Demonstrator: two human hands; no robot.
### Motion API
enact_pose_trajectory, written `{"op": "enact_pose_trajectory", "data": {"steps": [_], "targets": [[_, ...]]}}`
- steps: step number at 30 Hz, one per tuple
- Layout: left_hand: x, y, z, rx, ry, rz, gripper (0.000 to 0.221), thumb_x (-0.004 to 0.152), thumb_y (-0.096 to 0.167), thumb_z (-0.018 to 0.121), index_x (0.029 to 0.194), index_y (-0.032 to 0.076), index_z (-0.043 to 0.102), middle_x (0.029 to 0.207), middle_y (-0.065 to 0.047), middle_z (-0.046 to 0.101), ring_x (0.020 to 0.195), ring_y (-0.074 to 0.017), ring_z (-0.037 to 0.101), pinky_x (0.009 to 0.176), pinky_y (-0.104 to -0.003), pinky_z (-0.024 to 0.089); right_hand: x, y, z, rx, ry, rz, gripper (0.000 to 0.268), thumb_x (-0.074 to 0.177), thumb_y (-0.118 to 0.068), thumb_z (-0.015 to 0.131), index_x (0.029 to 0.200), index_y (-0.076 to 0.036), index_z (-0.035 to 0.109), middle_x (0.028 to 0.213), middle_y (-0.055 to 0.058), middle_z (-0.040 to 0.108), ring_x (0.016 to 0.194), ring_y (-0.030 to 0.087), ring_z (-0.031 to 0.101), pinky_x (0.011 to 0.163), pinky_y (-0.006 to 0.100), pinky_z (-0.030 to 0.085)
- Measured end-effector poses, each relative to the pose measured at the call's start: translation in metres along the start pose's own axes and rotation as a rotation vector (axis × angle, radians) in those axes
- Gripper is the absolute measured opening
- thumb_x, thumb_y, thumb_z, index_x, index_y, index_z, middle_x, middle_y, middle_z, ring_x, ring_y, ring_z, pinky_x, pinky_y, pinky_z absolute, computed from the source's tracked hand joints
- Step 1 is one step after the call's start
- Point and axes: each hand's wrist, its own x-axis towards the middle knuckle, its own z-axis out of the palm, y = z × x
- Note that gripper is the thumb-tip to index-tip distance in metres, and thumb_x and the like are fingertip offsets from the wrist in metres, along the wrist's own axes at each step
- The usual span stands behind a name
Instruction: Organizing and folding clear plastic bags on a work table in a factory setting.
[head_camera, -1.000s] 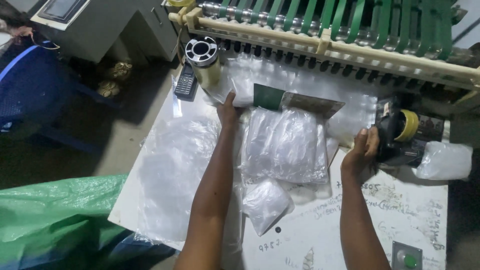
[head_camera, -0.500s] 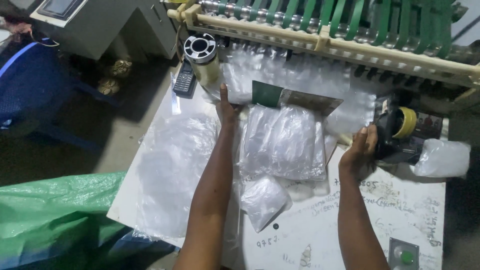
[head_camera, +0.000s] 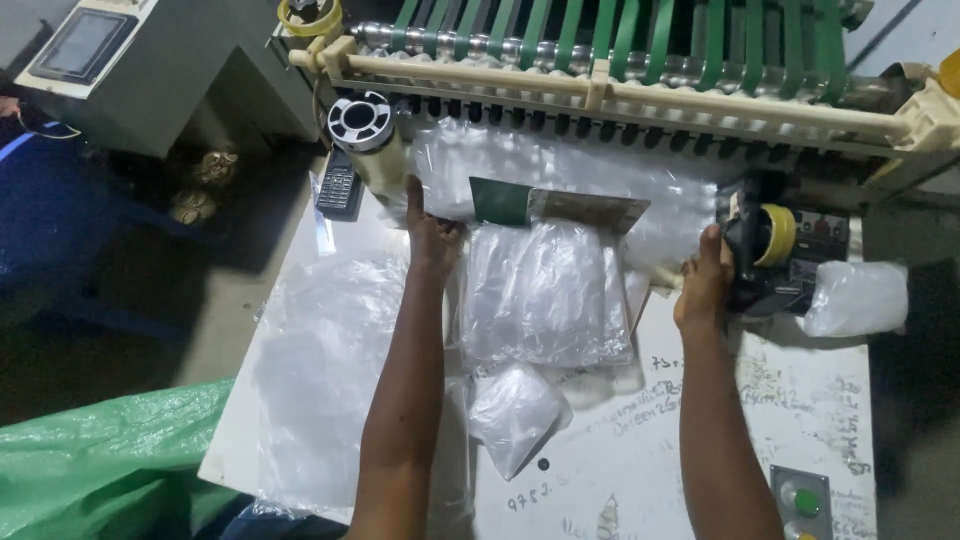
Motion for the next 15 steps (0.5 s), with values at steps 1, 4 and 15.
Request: {"op": "enact_pose_trajectory", "data": {"steps": [1,4,15], "targets": [[0.004,0.003,0.006,-0.046,-0.009,-0.009,0.112,0.079,0.08,0.063,0.154,-0.002,0.041,0.156,-0.031,0.04,0.147,-0.0434,0.038,0.125,-0.054,0.024,0.005,-0.006,0.005,-0.012,0.007,0.053,0.1,0.102,-0.069,0.074,0.157,0.004,0.033,0.148,0.025,0.037,0.129,0.03,0.043,0.107,0.038,0.035],[0.045,-0.002,0.001,-0.055,-0.015,-0.026,0.099,0.081,0.067,0.074,0.147,-0.003,0.05,0.147,-0.029,0.051,0.138,-0.0416,0.05,0.12,-0.053,0.035,0.031,-0.01,0.027,-0.093,0.034,0.09,0.1,0.098,-0.064,0.081,0.153,0.006,0.037,0.144,0.025,0.042,0.128,0.032,0.046,0.105,0.039,0.036],[0.116,-0.033,-0.021,0.478,0.383,0.136,0.084,0.067,0.027,0.097,0.135,-0.003,0.057,0.131,-0.024,0.064,0.129,-0.0403,0.059,0.104,-0.053,0.049,0.115,0.054,0.034,-0.754,0.023,0.268,0.088,0.077,-0.029,0.086,0.15,-0.001,0.047,0.139,0.027,0.058,0.129,0.044,0.058,0.097,0.063,0.049]]}}
